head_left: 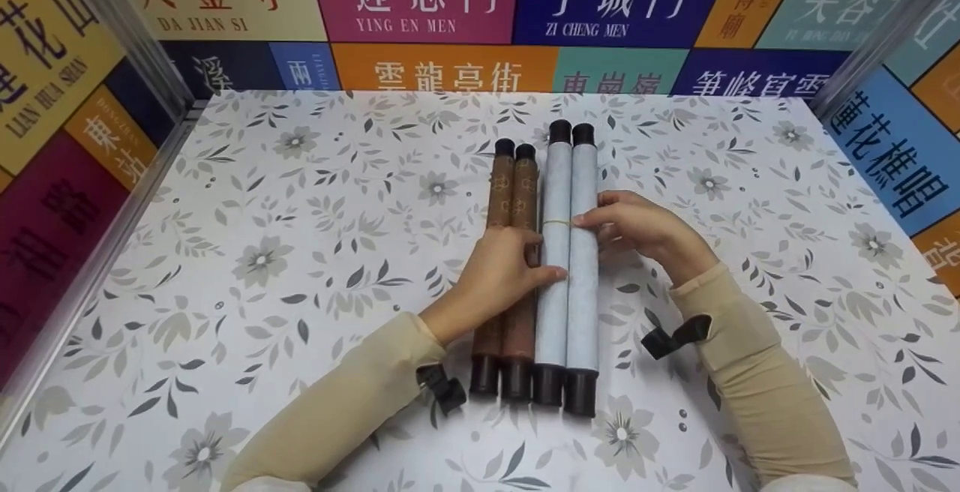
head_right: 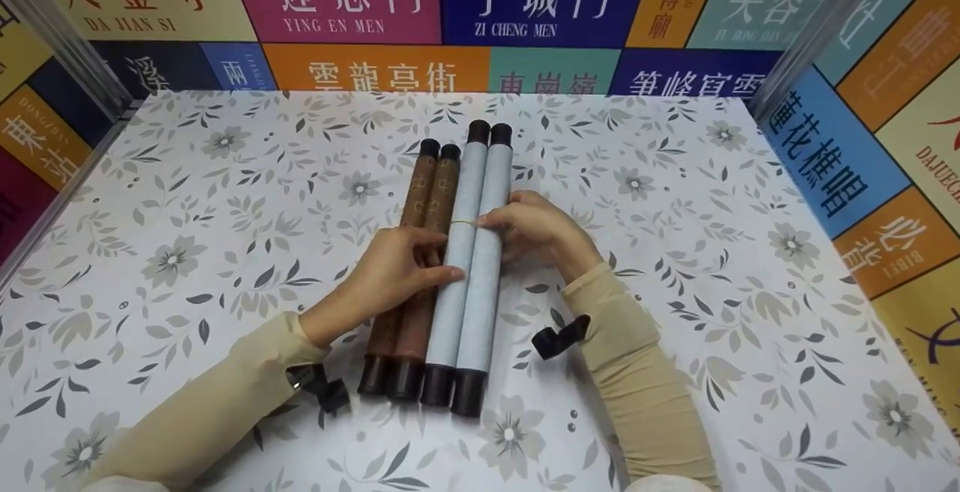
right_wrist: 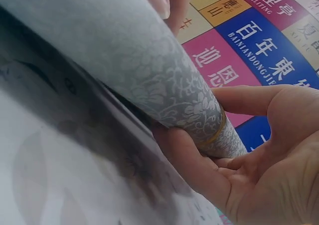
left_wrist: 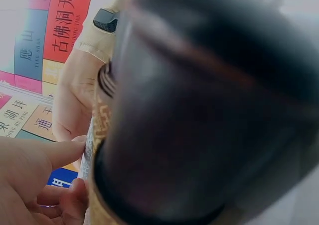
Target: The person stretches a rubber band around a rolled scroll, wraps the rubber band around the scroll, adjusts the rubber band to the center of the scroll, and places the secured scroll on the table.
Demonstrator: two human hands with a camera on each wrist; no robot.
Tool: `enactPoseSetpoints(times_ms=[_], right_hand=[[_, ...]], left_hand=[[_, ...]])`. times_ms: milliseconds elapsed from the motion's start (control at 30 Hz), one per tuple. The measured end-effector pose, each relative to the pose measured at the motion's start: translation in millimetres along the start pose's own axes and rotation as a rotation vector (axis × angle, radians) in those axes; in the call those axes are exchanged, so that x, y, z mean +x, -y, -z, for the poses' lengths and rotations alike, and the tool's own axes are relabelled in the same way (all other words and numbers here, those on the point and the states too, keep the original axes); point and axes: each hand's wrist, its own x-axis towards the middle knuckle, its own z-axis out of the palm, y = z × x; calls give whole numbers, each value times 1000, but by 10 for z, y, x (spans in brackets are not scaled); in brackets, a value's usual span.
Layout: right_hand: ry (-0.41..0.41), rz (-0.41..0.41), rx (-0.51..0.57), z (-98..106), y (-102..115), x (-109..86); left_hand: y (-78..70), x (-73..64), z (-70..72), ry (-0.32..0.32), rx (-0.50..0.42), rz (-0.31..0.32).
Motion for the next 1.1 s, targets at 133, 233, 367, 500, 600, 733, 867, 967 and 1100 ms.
enactPoseSetpoints(times_ms=[133,233,367,500,600,733,867,967,1100], right_hand=[[-7,-8,12,-28,-27,30],[-12,-28,41,-43,-48,52],[-5,-41,101,-68,-78,70],[3,-46,133,-83,-105,78],[-14,-46,108,-97,-113,82],[-95,-56,-16,-132,-80,65],[-184,-79,-218,-154,-30,19],[-181,-62,-315,-140,5,-21],[-121,-12,-341,-109,44,-74]], left_hand=[[21,5,-13,16,0,7],[27,10,-23,17,30,8],[32,10,-44,18,99,9],[36,6,-61,22,147,5],[43,6,-73,20,148,0],[47,16,-88,11,162,-19],[64,39,-60,38,139,-48],[128,90,49,65,49,-51],[274,172,283,27,46,34]])
